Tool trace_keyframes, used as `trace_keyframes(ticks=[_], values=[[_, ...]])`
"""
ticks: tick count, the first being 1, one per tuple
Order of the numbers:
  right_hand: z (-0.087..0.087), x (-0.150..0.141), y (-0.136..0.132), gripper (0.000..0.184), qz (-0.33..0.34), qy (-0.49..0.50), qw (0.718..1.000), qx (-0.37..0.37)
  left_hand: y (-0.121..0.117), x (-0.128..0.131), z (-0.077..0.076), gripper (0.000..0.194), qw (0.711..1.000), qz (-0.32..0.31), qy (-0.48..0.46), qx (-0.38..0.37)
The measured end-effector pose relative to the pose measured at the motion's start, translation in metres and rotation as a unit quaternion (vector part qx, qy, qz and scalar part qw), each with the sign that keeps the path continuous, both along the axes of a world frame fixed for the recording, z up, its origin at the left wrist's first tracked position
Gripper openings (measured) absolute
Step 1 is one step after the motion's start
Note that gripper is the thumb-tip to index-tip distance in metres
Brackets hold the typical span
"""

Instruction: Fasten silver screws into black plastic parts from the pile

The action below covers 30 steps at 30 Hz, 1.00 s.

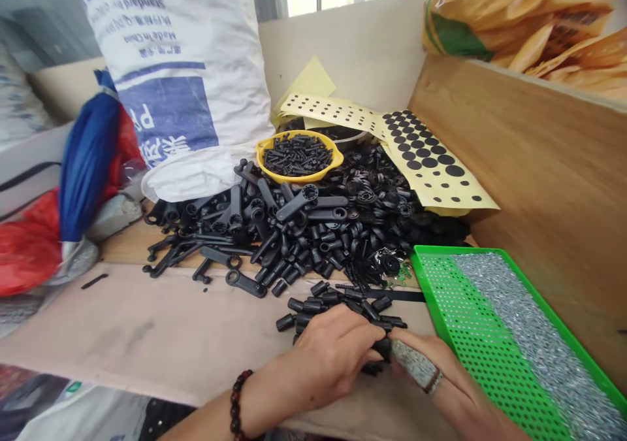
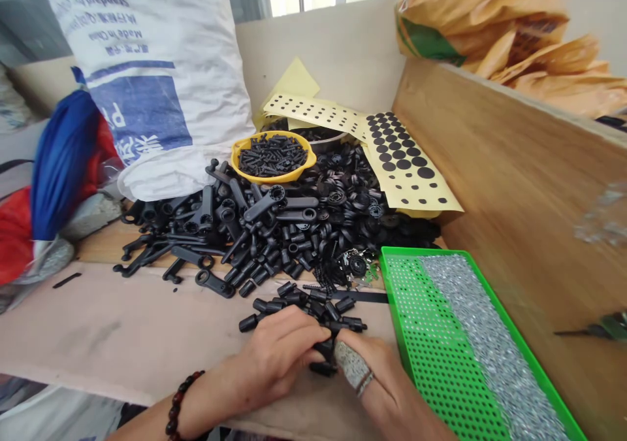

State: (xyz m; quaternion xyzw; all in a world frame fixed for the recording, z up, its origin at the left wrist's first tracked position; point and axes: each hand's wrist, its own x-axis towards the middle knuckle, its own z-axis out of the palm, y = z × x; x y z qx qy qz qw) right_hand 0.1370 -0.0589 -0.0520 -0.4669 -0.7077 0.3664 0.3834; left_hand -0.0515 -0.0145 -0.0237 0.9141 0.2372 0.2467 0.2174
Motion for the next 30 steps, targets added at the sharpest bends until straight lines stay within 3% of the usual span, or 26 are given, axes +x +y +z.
trace_keyframes(ticks=[3, 6, 13, 16, 23, 28, 30], values=[[-0.002, -0.001, -0.007, 0.036, -0.016, -0.008, 1.000, -0.009, -0.003, -0.001, -0.002, 0.020, 1.000, -0.006, 0.008, 0.015], [-0.001, -0.003, -0.012, 0.029, 0.009, -0.035, 0.999, 0.003, -0.007, 0.000, -0.007, 0.018, 1.000, -0.002, -0.025, 0.002], [-0.002, -0.003, -0.015, 0.014, 0.028, -0.142, 0.976, 0.159, -0.013, 0.000, -0.006, 0.033, 0.985, 0.026, -0.019, -0.169], [-0.003, -0.005, -0.017, 0.016, 0.032, -0.158, 0.970, 0.185, -0.015, -0.001, -0.005, 0.030, 0.974, 0.029, -0.014, -0.225], [-0.009, -0.009, -0.024, 0.015, 0.022, -0.168, 0.976, 0.136, -0.029, 0.002, -0.023, 0.023, 0.993, 0.047, -0.054, -0.091], [-0.010, -0.007, -0.017, 0.020, -0.013, -0.181, 0.979, 0.090, -0.021, 0.006, -0.017, 0.017, 0.997, 0.070, 0.013, -0.043], [-0.007, -0.003, -0.011, 0.027, -0.033, -0.200, 0.973, 0.108, -0.015, 0.009, -0.014, 0.013, 0.994, 0.090, 0.049, -0.023]])
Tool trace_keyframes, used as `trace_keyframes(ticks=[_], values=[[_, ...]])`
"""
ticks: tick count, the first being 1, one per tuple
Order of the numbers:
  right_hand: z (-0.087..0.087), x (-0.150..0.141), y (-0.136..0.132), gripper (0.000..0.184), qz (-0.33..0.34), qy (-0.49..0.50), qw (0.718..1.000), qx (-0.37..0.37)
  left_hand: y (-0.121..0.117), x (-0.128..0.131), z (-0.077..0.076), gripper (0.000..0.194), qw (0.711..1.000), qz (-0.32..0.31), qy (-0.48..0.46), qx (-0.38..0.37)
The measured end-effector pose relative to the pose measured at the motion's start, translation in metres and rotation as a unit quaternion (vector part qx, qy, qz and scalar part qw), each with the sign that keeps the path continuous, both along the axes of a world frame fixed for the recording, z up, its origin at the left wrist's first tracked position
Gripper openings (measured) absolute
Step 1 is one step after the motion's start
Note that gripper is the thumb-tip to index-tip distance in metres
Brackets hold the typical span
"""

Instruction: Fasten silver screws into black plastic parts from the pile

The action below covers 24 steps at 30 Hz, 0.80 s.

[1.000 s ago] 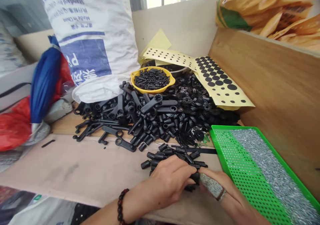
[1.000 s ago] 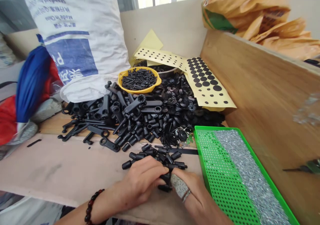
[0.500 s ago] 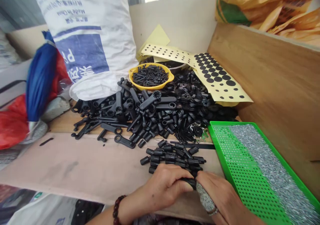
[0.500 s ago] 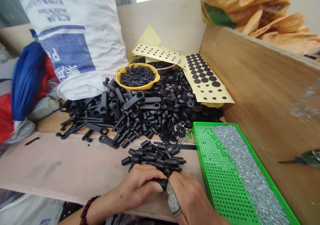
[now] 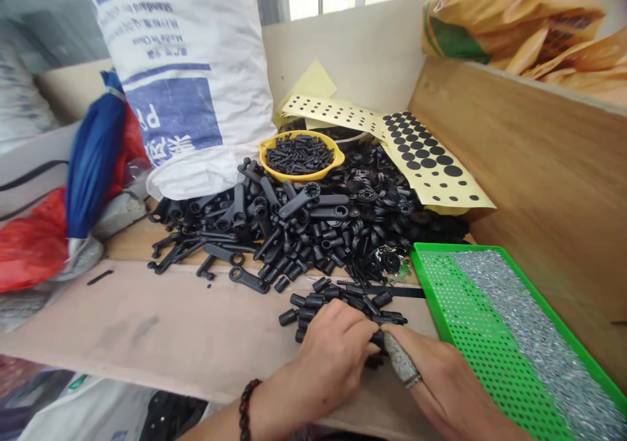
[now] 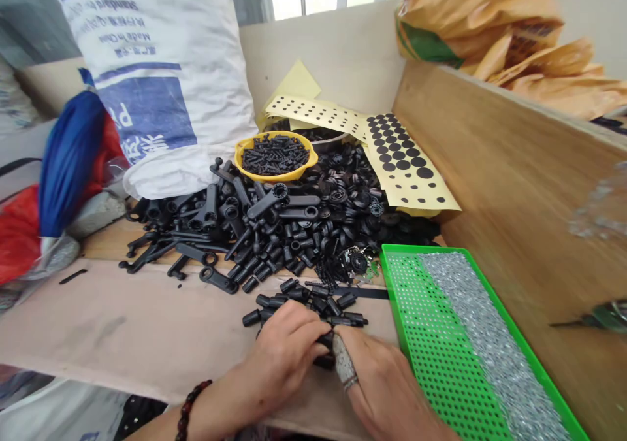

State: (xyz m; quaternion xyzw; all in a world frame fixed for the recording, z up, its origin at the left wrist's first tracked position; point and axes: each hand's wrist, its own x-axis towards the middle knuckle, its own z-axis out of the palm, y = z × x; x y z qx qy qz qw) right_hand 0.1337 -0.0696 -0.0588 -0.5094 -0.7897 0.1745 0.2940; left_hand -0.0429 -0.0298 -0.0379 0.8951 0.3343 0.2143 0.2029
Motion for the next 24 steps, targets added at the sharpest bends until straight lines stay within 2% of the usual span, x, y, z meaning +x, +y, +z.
trace_keyframes(ticks=[5, 9, 13, 15, 17, 20, 24], values=[[0.011, 0.015, 0.017, 0.045, -0.030, -0.072, 0.990, 0.116, 0.008, 0.006, -0.005, 0.007, 0.993, 0.045, 0.105, 0.041], [0.018, 0.024, 0.029, 0.040, -0.030, -0.125, 0.983, 0.130, 0.018, 0.001, -0.001, 0.011, 0.991, 0.047, 0.123, 0.033], [0.017, 0.027, 0.041, 0.041, -0.026, -0.161, 0.979, 0.119, 0.050, -0.006, 0.014, 0.014, 0.983, 0.054, 0.166, 0.050], [0.016, 0.027, 0.045, 0.041, -0.020, -0.164, 0.980, 0.112, 0.069, -0.006, 0.019, 0.017, 0.971, 0.024, 0.232, 0.054], [0.017, 0.026, 0.048, 0.039, -0.013, -0.160, 0.982, 0.101, 0.086, -0.002, 0.021, 0.019, 0.953, -0.034, 0.293, 0.066], [0.020, 0.025, 0.050, 0.036, -0.002, -0.153, 0.984, 0.090, 0.100, 0.006, 0.019, 0.016, 0.942, -0.087, 0.316, 0.067], [0.024, 0.026, 0.053, 0.035, 0.005, -0.149, 0.985, 0.091, 0.106, 0.015, 0.020, 0.016, 0.934, -0.143, 0.324, 0.053]])
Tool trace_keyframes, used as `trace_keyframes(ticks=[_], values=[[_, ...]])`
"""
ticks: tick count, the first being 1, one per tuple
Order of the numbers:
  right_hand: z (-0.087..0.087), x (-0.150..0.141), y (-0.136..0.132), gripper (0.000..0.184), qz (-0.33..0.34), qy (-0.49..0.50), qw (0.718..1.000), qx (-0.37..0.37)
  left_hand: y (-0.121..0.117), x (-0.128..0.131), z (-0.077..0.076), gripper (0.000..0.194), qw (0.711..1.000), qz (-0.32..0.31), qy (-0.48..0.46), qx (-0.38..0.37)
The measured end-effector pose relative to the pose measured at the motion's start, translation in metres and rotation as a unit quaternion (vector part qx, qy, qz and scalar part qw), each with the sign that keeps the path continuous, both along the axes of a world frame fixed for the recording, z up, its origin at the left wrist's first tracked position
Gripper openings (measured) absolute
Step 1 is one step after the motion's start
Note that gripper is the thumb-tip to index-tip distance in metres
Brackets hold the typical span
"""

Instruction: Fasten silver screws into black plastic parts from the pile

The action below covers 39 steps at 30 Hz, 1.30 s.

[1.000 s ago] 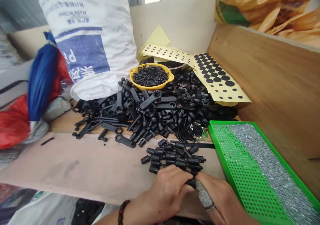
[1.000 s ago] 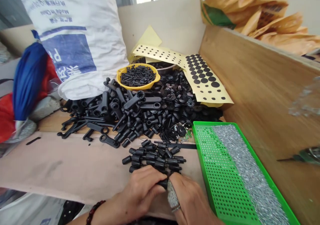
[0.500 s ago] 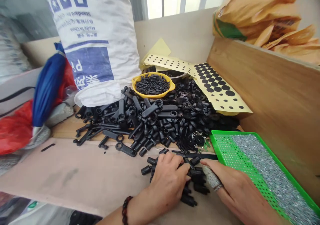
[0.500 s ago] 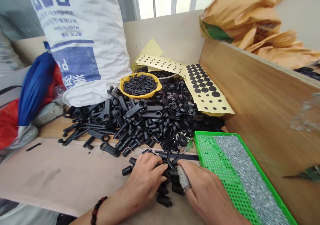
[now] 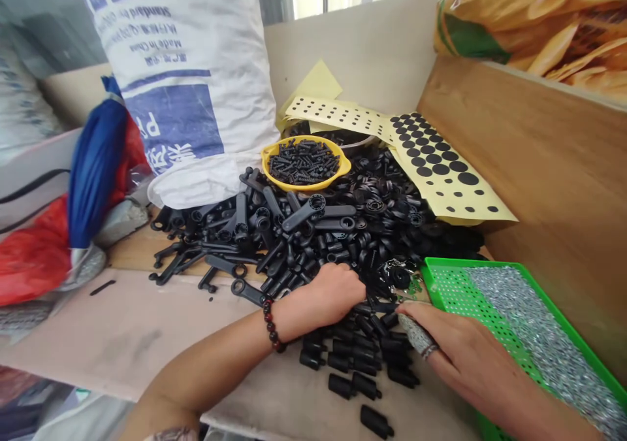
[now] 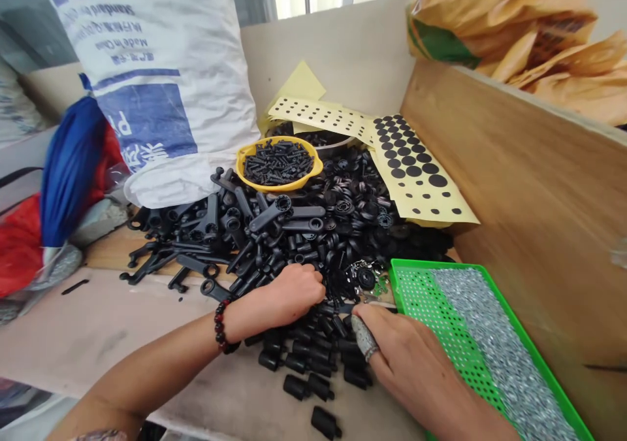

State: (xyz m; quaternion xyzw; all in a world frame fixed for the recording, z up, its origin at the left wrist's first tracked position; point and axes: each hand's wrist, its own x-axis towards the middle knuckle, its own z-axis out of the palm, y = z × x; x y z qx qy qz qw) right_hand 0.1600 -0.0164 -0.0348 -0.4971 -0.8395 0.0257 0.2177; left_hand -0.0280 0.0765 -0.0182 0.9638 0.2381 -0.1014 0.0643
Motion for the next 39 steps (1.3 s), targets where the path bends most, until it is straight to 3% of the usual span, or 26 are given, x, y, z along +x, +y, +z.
trace_keyframes(ticks=[9, 15, 17, 19, 22, 23, 26, 29, 32, 34, 36, 37, 39], values=[[0.005, 0.000, 0.009, 0.034, 0.006, 0.011, 1.000, 0.013, 0.013, 0.004, 0.006, 0.021, 0.999, -0.001, 0.004, -0.054], [0.006, -0.005, 0.011, 0.033, -0.009, 0.011, 1.000, 0.005, 0.021, -0.007, 0.012, 0.015, 0.987, 0.072, -0.080, -0.115], [0.007, -0.011, 0.012, 0.034, -0.011, 0.000, 0.999, 0.030, 0.016, -0.006, 0.014, 0.016, 0.970, 0.111, -0.125, -0.176], [0.009, -0.016, 0.013, 0.034, -0.008, -0.010, 0.998, 0.069, 0.007, -0.003, 0.015, 0.016, 0.909, 0.199, -0.197, -0.308], [0.010, -0.020, 0.014, 0.034, -0.005, -0.019, 0.992, 0.128, -0.004, 0.004, 0.015, 0.015, 0.733, 0.346, -0.303, -0.500], [0.011, -0.020, 0.014, 0.034, -0.004, -0.023, 0.990, 0.139, -0.007, 0.006, 0.015, 0.016, 0.692, 0.372, -0.320, -0.530], [0.010, -0.020, 0.016, 0.037, -0.009, -0.043, 0.988, 0.149, -0.011, 0.008, 0.015, 0.023, 0.623, 0.405, -0.347, -0.572], [0.009, -0.021, 0.017, 0.035, -0.012, -0.068, 0.986, 0.154, -0.012, 0.009, 0.011, 0.027, 0.593, 0.407, -0.375, -0.585], [0.009, -0.023, 0.018, 0.030, -0.008, -0.087, 0.986, 0.144, -0.011, 0.008, 0.007, 0.025, 0.599, 0.393, -0.383, -0.583], [0.010, -0.022, 0.018, 0.028, -0.011, -0.091, 0.986, 0.141, -0.008, 0.003, 0.007, 0.024, 0.633, 0.367, -0.369, -0.573], [0.012, -0.017, 0.018, 0.029, -0.019, -0.079, 0.985, 0.150, -0.002, -0.007, 0.012, 0.024, 0.716, 0.332, -0.336, -0.514], [0.012, -0.013, 0.018, 0.032, -0.022, -0.070, 0.985, 0.156, 0.001, -0.013, 0.015, 0.025, 0.780, 0.313, -0.305, -0.448], [0.012, -0.005, 0.018, 0.036, -0.025, -0.053, 0.985, 0.165, 0.007, -0.025, 0.021, 0.024, 0.905, 0.282, -0.200, -0.247]])
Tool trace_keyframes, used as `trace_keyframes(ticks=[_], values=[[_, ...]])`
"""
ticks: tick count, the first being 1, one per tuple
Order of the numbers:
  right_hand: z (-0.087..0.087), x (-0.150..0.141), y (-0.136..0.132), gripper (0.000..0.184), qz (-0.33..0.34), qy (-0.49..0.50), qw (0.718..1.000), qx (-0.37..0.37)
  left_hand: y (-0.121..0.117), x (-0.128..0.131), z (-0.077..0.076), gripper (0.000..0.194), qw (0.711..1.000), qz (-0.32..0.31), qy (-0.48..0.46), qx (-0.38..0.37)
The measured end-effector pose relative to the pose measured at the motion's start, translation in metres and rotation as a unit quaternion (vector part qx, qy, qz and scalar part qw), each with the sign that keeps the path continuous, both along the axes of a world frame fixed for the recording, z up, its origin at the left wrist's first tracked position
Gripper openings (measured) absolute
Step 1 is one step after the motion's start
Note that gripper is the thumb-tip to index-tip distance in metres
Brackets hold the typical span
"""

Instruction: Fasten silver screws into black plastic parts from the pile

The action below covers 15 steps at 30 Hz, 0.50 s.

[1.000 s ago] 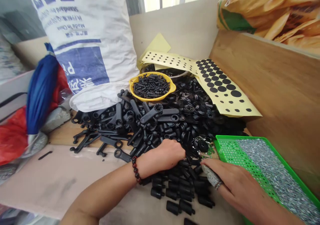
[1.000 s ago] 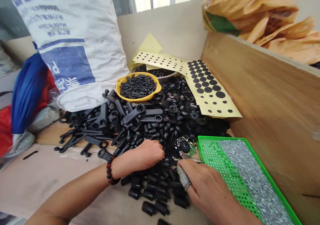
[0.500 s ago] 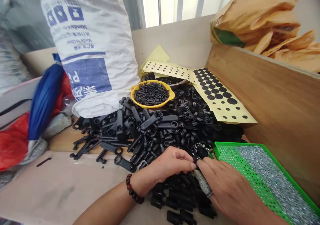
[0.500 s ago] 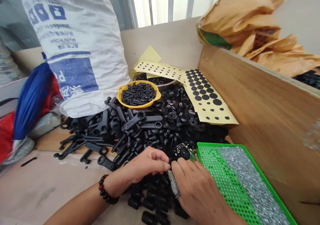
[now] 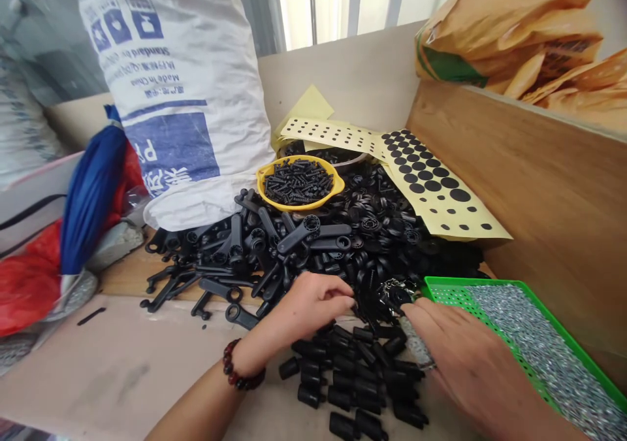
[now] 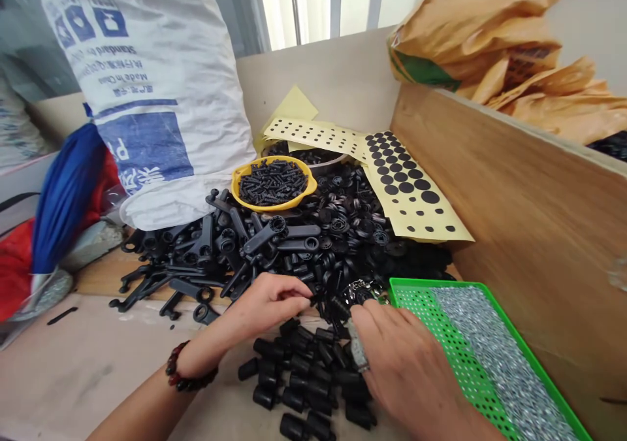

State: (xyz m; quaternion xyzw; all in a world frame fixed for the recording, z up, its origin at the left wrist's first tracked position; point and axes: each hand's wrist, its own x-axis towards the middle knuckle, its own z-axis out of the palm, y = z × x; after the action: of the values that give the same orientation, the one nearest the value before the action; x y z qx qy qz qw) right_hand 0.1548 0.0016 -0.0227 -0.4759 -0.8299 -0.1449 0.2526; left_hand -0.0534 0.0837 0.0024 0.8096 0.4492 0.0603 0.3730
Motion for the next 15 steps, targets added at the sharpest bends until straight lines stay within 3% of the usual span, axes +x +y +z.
trace_keyframes(ticks=[2, 4, 15], values=[[0.000, 0.007, 0.000, 0.037, 0.002, 0.013, 1.000, -0.004, 0.003, -0.010, 0.002, 0.022, 0.982, -0.032, 0.144, 0.114], [0.001, 0.010, 0.000, 0.035, 0.009, 0.017, 1.000, -0.010, 0.002, -0.014, 0.000, 0.018, 0.967, -0.047, 0.211, 0.138], [0.002, 0.004, -0.005, 0.034, 0.026, 0.037, 0.998, -0.042, 0.000, 0.020, -0.017, 0.017, 0.935, -0.099, 0.299, 0.165]])
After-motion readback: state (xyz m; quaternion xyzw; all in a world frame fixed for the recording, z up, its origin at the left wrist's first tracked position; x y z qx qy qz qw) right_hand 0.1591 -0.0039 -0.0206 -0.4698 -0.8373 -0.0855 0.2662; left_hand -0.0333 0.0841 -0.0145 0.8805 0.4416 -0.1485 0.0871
